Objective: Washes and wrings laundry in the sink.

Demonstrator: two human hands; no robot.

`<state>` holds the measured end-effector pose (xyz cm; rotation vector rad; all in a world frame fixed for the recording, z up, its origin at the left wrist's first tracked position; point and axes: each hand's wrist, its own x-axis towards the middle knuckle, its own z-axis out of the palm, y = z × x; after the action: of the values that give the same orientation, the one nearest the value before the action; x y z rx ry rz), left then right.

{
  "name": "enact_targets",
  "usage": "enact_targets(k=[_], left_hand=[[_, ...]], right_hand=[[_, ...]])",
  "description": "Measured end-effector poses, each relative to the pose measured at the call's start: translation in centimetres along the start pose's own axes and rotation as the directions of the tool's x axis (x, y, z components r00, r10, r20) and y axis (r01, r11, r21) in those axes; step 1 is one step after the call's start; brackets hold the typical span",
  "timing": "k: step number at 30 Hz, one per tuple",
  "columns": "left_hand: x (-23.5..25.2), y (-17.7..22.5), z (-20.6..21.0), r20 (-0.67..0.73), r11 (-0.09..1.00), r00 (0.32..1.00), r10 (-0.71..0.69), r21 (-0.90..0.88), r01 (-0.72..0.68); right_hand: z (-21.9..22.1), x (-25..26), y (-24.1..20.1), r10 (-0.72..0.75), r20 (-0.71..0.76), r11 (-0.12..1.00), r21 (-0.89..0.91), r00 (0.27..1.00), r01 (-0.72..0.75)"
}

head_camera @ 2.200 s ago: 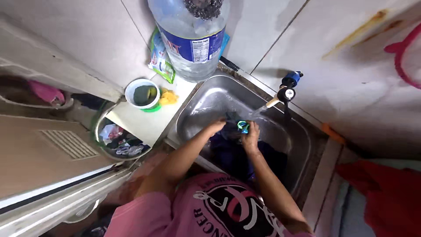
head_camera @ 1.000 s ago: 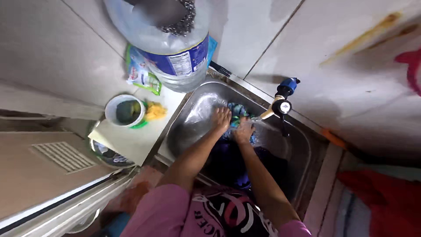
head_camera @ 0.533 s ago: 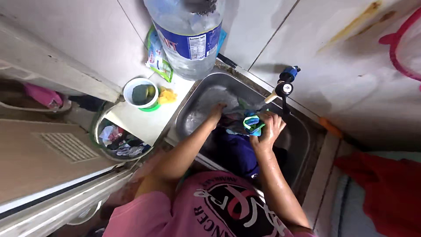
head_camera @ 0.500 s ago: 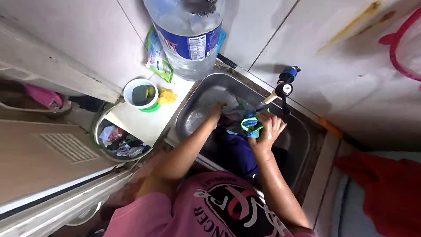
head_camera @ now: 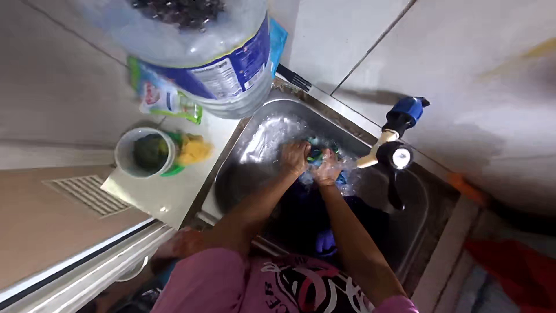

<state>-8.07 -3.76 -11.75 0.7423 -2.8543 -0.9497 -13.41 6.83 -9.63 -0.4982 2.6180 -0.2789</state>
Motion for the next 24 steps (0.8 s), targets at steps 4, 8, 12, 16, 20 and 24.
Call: enact_targets(k=[4, 8, 12, 16, 20, 24], left_hand=[[3.5, 2.5, -2.5, 0.274, 0.975, 0.938, -0.213, 0.118, 0.187], [4.2, 3.3, -3.5, 0.377, 0.964, 0.888, -0.263, 0.147, 0.223], [3.2, 0.2, -3.1, 0.300, 0.952, 0.948, -0.106, -0.245, 0.184], [-0.7, -3.0, -4.2, 0.245, 0.891, 0.968, 0.052, -0.450, 0.066], [-3.6, -1.7, -4.9, 0.361, 0.781, 0.925, 0.119, -0.609, 0.137], [-4.1, 1.8, -4.2, 0.553, -0.100, 0.830, -0.072, -0.832, 0.546]], right_hand=[[-2.3, 2.5, -1.3, 0.067, 0.037, 0.997, 0.022, 0.997, -0.068], [-2.9, 2.4, -1.9, 0.117, 0.068, 0.991, 0.051, 0.991, -0.121], [-2.4, 0.0, 0.7, 0.120, 0.029, 0.813, 0.571, 0.992, -0.115], [-4.1, -4.9, 2.5, 0.315, -0.035, 0.120, 0.993, 0.948, -0.003], [-7.0, -8.8, 4.0, 0.216, -0.184, -0.176, 0.959, 0.959, 0.224], [-8.1, -11.8, 3.7, 0.094, -0.365, -0.212, 0.902, 0.926, 0.377]])
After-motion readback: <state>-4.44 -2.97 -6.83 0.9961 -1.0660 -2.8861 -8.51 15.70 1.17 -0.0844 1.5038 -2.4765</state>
